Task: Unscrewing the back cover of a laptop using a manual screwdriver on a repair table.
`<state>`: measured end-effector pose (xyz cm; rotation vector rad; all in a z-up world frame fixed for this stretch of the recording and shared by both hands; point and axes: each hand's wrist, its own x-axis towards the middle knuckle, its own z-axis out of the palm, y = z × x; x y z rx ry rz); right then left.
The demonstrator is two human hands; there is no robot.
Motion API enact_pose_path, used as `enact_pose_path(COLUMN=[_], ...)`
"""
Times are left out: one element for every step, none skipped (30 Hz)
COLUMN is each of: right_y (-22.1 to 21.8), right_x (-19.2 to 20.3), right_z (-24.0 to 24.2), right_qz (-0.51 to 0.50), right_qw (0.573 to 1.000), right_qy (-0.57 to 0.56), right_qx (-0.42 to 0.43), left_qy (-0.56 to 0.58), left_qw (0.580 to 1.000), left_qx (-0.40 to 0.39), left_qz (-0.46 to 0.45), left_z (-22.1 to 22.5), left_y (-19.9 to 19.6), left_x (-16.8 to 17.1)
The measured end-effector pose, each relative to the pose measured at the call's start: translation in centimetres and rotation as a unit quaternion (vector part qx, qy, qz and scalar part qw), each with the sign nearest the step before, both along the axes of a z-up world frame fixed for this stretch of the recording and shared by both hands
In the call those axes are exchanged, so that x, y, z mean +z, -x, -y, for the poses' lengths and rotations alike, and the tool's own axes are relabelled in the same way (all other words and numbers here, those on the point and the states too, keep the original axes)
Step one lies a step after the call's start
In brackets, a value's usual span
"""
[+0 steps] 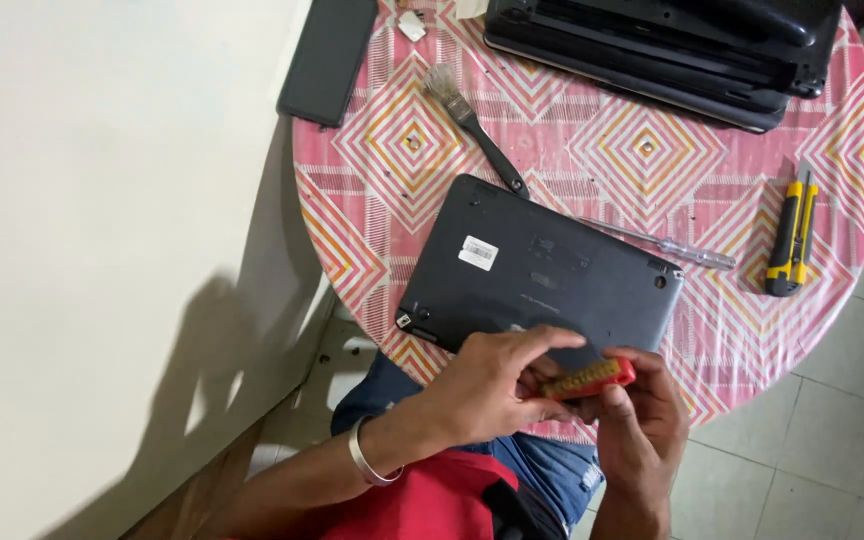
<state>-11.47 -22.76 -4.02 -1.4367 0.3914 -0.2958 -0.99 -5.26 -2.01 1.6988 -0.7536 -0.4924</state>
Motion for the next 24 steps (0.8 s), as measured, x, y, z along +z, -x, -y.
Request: enact_pose_path(right_y=[0.3, 0.6, 1.1, 1.5, 2.0, 1.4, 0.7, 0.1, -0.1, -0.3, -0.7, -1.1, -1.3, -1.5, -1.8, -2.1, -2.3, -2.4, -2.3, -2.2, -2.1, -2.1, -1.9, -1.9], right_x=[-0.5, -1.0, -2.2, -3.4, -4.6, -3.9, -3.2, -2.5, -2.7, -2.9, -3.1, -3.1, -3.0, -2.9, -2.9, -2.9, -2.8, -3.1, -3.2, -3.4, -3.7, -3.9, -4.2, -4.3], right_z=[0.5, 1.1, 2.2, 3.3, 4.5, 4.7, 4.8, 5.0, 5.2, 5.4, 5.6, 5.5, 5.4, 5.4, 5.2, 5.1, 5.0, 5.0, 5.1, 5.2, 5.3, 5.4, 5.4, 5.5], right_qz=[0.006, 0.012, 0.013, 0.056, 0.098, 0.097, 0.113, 0.129, 0.129, 0.124, 0.12, 0.123, 0.101, 0.079, 0.08, 0.074, 0.067, 0.068, 0.074, 0.08, 0.08, 0.092, 0.102, 0.099], right_qw=[1.0, 0.999, 0.998, 0.993, 0.984, 0.984, 0.982, 0.977, 0.977, 0.966, 0.952, 0.951, 0.94, 0.926, 0.925, 0.922, 0.919, 0.918, 0.921, 0.924, 0.923, 0.926, 0.929, 0.929], right_qy=[-0.025, -0.051, -0.052, -0.093, -0.132, -0.133, -0.116, -0.099, -0.101, -0.105, -0.109, -0.112, -0.138, -0.164, -0.165, -0.158, -0.152, -0.153, -0.151, -0.149, -0.147, -0.14, -0.132, -0.129], right_qx=[-0.007, -0.013, -0.013, -0.038, -0.062, -0.061, -0.101, -0.14, -0.14, -0.201, -0.261, -0.26, -0.296, -0.331, -0.332, -0.344, -0.357, -0.359, -0.351, -0.343, -0.345, -0.339, -0.331, -0.334], left_qy=[0.007, 0.014, 0.013, 0.027, 0.042, 0.041, 0.037, 0.033, 0.031, 0.001, -0.028, -0.029, -0.064, -0.098, -0.099, -0.111, -0.123, -0.123, -0.136, -0.15, -0.148, -0.171, -0.195, -0.195], left_qw=[1.0, 0.999, 0.999, 0.998, 0.997, 0.997, 0.994, 0.984, 0.984, 0.97, 0.946, 0.945, 0.928, 0.908, 0.908, 0.904, 0.899, 0.9, 0.9, 0.9, 0.902, 0.889, 0.876, 0.878], left_qx=[-0.019, -0.039, -0.039, -0.04, -0.041, -0.04, 0.021, 0.081, 0.081, 0.172, 0.26, 0.261, 0.297, 0.331, 0.33, 0.338, 0.344, 0.343, 0.344, 0.345, 0.342, 0.345, 0.347, 0.345], left_qz=[0.004, 0.007, 0.008, 0.027, 0.045, 0.045, 0.1, 0.156, 0.157, 0.174, 0.192, 0.196, 0.217, 0.238, 0.239, 0.239, 0.24, 0.241, 0.231, 0.22, 0.22, 0.247, 0.271, 0.268], left_z=[0.2, 0.5, 0.4, 0.2, 0.1, -0.6, -1.3, -2.1, -3.4, -4.6, -5.9, -7.0, -8.0, -9.1, -9.4, -9.7, -10.1, -9.9, -9.7, -9.4, -9.3, -9.2, -9.2, -8.9], left_y=[0.1, 0.2, -0.1, -0.3, -0.5, -1.6, -2.7, -3.8, -5.4, -7.0, -8.8, -10.1, -11.3, -12.4, -13.0, -13.6, -14.2, -14.4, -14.5, -14.6, -14.7, -14.9, -14.9, -15.1], left_x=[-0.1, -0.2, -0.1, -0.1, 0.0, -0.2, -0.4, -0.6, -1.2, -1.7, -2.1, -2.8, -3.5, -4.2, -4.6, -5.1, -5.6, -5.5, -5.4, -5.3, -5.6, -6.0, -6.4, -6.4])
